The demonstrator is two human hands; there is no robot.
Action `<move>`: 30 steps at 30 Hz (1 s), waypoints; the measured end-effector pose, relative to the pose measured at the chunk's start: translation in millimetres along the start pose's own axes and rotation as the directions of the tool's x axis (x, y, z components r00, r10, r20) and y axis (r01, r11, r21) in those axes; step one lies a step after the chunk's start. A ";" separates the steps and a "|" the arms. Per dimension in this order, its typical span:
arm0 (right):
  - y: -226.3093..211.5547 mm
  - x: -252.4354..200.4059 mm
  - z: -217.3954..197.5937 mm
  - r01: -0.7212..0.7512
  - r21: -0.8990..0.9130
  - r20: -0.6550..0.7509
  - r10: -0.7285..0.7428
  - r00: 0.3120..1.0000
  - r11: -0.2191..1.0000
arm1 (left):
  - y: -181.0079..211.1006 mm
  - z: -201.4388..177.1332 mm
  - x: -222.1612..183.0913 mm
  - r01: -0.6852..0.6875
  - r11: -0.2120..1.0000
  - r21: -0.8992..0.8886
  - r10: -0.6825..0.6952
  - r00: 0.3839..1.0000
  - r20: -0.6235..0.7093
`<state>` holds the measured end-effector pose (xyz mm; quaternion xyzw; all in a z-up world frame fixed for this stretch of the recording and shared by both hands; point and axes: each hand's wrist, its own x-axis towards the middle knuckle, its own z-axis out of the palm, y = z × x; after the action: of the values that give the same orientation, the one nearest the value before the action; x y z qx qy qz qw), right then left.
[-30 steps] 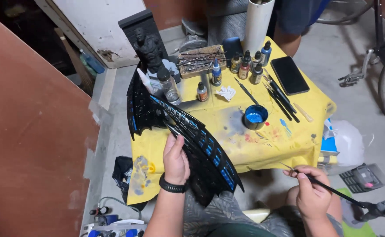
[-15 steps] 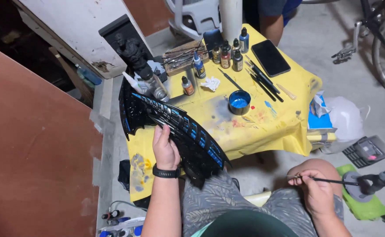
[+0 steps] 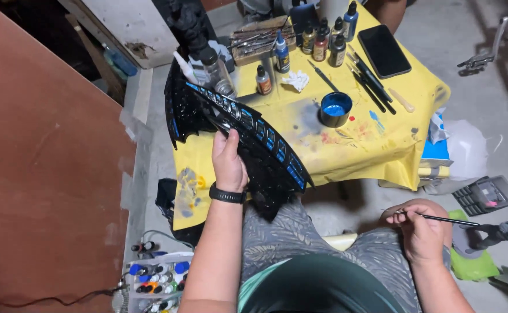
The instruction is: The person paints blue highlights onto a black plastic model part using a fine-tipped brush, dipping the brush into a small cup of blue paint.
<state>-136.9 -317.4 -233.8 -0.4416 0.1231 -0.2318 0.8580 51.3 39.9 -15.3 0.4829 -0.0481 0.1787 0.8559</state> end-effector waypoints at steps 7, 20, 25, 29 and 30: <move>-21.9 -13.4 42.8 0.111 -0.055 0.131 -0.103 0.986 0.992 | 4.9 2.9 -2.3 -0.035 0.998 0.046 0.035 0.999 -0.006; -62.3 -39.6 164.4 0.337 -0.044 0.350 -0.302 0.887 0.940 | -7.3 -9.8 0.2 -0.066 0.997 -0.027 0.067 0.997 0.046; -45.5 -43.8 140.3 0.303 -0.026 0.352 -0.275 0.895 0.953 | -6.2 -11.2 1.2 -0.046 0.996 -0.074 0.049 0.998 0.032; -34.4 -46.6 114.4 0.216 0.013 0.254 -0.212 0.944 0.976 | -1.5 -6.6 0.4 -0.038 0.998 -0.041 0.039 0.999 0.013; -29.1 -46.2 104.9 0.167 0.029 0.234 -0.169 0.958 0.986 | -0.3 -6.0 0.7 -0.045 0.999 -0.011 0.045 0.999 0.002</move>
<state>-141.5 -235.2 -148.9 -0.4710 -0.0182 -0.2503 0.8457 51.5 44.9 -18.4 0.4770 -0.0608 0.1971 0.8544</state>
